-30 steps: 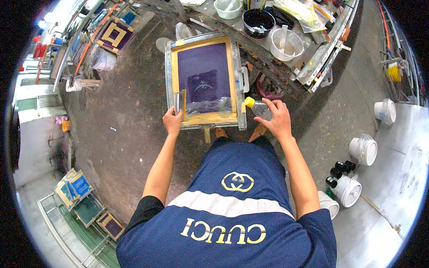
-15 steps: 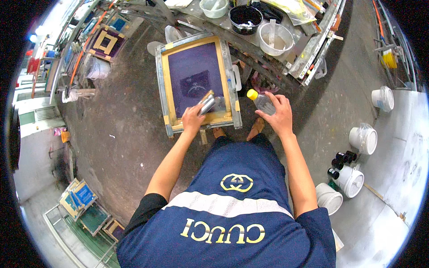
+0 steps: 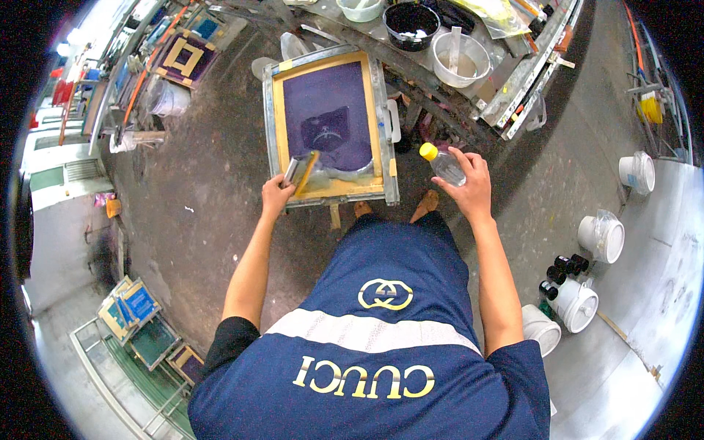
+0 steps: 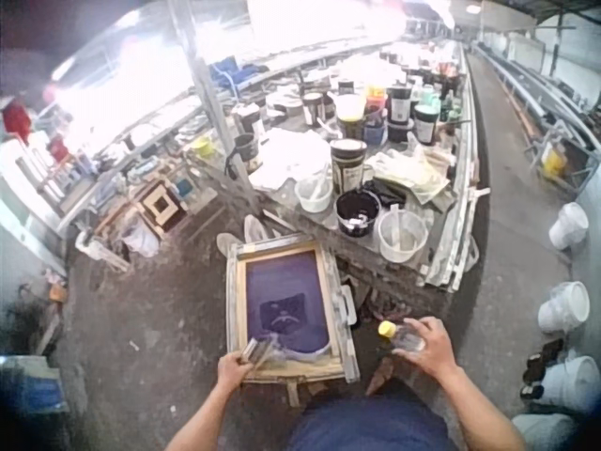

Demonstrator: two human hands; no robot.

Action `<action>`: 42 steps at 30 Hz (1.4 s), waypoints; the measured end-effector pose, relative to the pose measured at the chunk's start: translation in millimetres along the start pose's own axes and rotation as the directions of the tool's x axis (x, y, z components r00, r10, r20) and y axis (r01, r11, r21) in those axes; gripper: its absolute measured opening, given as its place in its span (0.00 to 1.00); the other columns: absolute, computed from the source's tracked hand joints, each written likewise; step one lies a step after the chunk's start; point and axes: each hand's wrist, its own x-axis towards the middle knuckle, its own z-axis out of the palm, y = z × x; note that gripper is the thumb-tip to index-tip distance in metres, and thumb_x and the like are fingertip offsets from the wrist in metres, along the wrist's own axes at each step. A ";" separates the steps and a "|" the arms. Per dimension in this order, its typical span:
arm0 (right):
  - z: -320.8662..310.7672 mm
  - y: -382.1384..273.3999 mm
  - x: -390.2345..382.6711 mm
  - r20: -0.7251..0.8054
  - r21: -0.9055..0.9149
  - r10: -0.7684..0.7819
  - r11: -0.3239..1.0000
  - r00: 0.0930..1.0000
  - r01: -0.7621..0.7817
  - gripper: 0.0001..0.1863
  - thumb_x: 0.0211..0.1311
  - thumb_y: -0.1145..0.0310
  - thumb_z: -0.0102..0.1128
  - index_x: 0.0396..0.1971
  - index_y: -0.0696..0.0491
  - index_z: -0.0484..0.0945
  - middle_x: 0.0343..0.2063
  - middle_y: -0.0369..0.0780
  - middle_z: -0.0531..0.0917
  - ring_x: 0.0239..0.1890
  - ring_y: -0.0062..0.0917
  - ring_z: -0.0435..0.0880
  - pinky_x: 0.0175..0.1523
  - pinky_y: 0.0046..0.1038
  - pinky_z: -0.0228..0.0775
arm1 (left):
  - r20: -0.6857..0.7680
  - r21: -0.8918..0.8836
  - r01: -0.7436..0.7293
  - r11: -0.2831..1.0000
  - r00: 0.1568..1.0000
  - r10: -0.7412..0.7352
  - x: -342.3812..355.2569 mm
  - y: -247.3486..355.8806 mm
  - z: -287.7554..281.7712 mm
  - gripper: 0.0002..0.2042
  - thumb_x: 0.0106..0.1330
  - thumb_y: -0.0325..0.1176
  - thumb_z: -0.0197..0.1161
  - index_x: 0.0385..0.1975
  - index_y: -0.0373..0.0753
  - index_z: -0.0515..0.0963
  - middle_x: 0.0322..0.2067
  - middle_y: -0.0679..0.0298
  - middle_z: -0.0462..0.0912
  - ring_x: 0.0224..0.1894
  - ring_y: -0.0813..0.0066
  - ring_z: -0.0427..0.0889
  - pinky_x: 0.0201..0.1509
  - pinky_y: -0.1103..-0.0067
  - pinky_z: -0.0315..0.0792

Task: The person prepares a screen printing frame with purple ink, pours a liquid onto the squeegee, and then pulls the squeegee across the screen to print a design onto a dark fabric on a conveyor belt.

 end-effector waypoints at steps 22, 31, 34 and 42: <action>84.7 -38.8 71.0 0.566 -0.206 -0.370 0.801 0.737 0.562 0.42 0.38 0.40 0.82 0.55 0.44 0.82 0.44 0.40 0.79 0.55 0.35 0.77 0.54 0.38 0.73 | -0.241 -0.457 0.131 0.880 0.934 -0.264 5.3 34.9 54.7 0.10 0.62 0.34 0.74 0.32 0.33 0.84 0.25 0.69 0.85 0.26 0.82 0.76 0.31 0.78 0.70; 138.6 -91.8 91.5 0.746 -0.294 -0.380 0.548 0.546 0.783 0.11 0.48 0.63 0.75 0.33 0.50 0.89 0.42 0.40 0.84 0.51 0.33 0.82 0.50 0.34 0.75 | -0.357 -0.479 -0.003 0.878 0.914 -0.191 2.5 22.2 20.3 0.15 0.59 0.38 0.74 0.25 0.32 0.78 0.16 0.66 0.73 0.22 0.80 0.68 0.28 0.72 0.65; 147.1 -96.3 91.8 0.756 -0.298 -0.375 0.533 0.537 0.792 0.10 0.51 0.67 0.72 0.34 0.51 0.90 0.42 0.40 0.84 0.51 0.33 0.83 0.51 0.33 0.76 | -0.349 -0.427 0.023 0.904 0.918 -0.189 -0.6 21.5 16.9 0.16 0.59 0.38 0.74 0.23 0.32 0.76 0.16 0.65 0.72 0.21 0.79 0.67 0.27 0.72 0.64; 147.8 -78.8 84.4 0.715 -0.248 -0.415 0.601 0.562 0.760 0.15 0.45 0.63 0.79 0.33 0.52 0.89 0.42 0.40 0.84 0.49 0.34 0.83 0.51 0.34 0.77 | -0.347 -0.266 0.084 0.960 0.921 -0.176 -4.4 26.6 4.2 0.17 0.58 0.39 0.73 0.23 0.32 0.76 0.16 0.58 0.76 0.19 0.71 0.74 0.29 0.68 0.69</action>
